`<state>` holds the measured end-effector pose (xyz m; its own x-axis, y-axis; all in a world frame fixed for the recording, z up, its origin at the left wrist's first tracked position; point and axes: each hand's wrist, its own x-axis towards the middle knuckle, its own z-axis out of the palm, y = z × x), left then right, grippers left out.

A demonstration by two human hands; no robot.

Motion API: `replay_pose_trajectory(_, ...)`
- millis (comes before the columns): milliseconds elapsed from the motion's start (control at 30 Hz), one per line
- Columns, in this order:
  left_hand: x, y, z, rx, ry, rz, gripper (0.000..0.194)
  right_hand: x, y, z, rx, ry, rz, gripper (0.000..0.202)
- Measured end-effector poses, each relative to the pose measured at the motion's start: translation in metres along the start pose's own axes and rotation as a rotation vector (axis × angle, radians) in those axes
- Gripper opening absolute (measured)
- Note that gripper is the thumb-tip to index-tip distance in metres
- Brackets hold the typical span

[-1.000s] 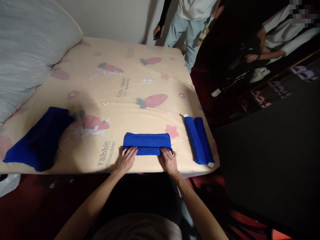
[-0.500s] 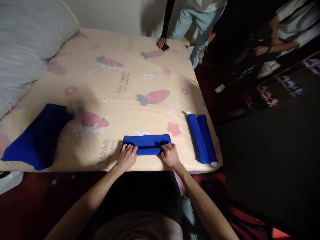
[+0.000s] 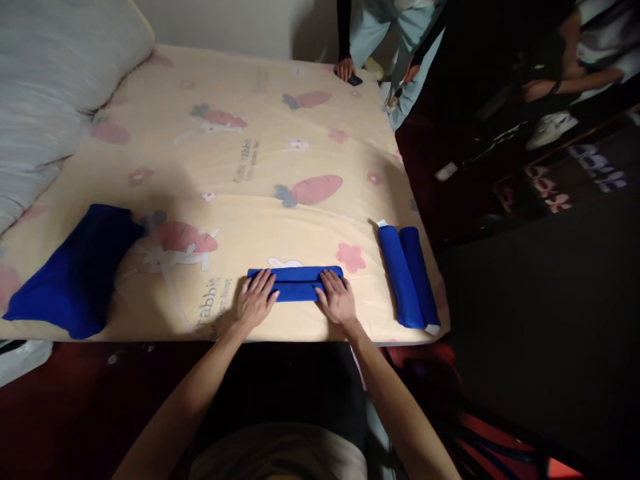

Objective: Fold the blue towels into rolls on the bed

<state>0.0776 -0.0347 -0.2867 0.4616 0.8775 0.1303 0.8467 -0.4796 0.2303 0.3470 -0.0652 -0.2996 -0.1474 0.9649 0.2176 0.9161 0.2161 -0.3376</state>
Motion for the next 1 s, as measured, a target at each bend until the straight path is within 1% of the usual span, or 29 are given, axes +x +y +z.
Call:
replay_pose_trajectory(67, -0.006, -0.022, -0.008, 0.029, 0.011, -0.033, 0.05, -0.005, 0.022, -0.009, -0.046, 0.011, 0.059, 0.046)
replay_pose_trajectory(100, -0.009, -0.03, -0.011, 0.041, 0.02, -0.044, 0.049, -0.008, 0.03, -0.013, -0.066, 0.011, 0.073, 0.046)
replay_pose_trajectory(167, -0.015, -0.036, -0.016, 0.064, 0.05, -0.063, 0.05, -0.013, 0.037, -0.018, -0.103, 0.019, 0.084, 0.047)
replay_pose_trajectory(200, -0.018, -0.034, -0.018, 0.072, 0.071, -0.071, 0.051, -0.016, 0.036, -0.02, -0.122, 0.035, 0.089, 0.047)
replay_pose_trajectory(267, -0.025, -0.024, -0.02, 0.074, 0.122, -0.072, 0.054, -0.023, 0.03, -0.022, -0.151, 0.077, 0.084, 0.05)
replay_pose_trajectory(333, -0.032, -0.009, -0.02, 0.053, 0.148, -0.007, 0.058, -0.032, 0.018, -0.023, -0.154, 0.085, 0.03, 0.055)
replay_pose_trajectory(433, -0.042, 0.011, -0.014, 0.031, 0.118, 0.143, 0.064, -0.047, 0.002, -0.019, -0.121, 0.006, -0.09, 0.064)
replay_pose_trajectory(467, -0.044, 0.016, -0.01, 0.032, 0.1, 0.162, 0.066, -0.05, -0.002, -0.015, -0.112, -0.014, -0.106, 0.066)
replay_pose_trajectory(533, -0.044, 0.021, -0.001, 0.036, 0.065, 0.139, 0.068, -0.054, -0.007, -0.006, -0.094, -0.009, -0.098, 0.068)
replay_pose_trajectory(600, -0.039, 0.022, 0.007, 0.031, 0.042, 0.079, 0.069, -0.051, -0.009, 0.003, -0.078, 0.041, -0.06, 0.066)
replay_pose_trajectory(667, -0.032, 0.022, 0.013, 0.018, 0.045, 0.029, 0.068, -0.043, -0.011, 0.009, -0.063, 0.097, -0.029, 0.062)
replay_pose_trajectory(767, -0.019, 0.02, 0.014, -0.001, 0.079, 0.004, 0.065, -0.023, -0.015, 0.009, -0.05, 0.113, 0.031, 0.054)
replay_pose_trajectory(867, -0.005, 0.015, 0.006, -0.018, 0.081, 0.004, 0.06, -0.003, -0.018, 0.0, -0.055, 0.064, 0.088, 0.042)
replay_pose_trajectory(933, 0.003, 0.011, -0.003, -0.025, 0.047, 0.005, 0.055, 0.007, -0.019, -0.007, -0.062, 0.039, 0.093, 0.036)
replay_pose_trajectory(1000, 0.006, 0.007, -0.013, -0.027, -0.002, 0.011, 0.048, 0.012, -0.02, -0.013, -0.065, 0.015, 0.083, 0.031)
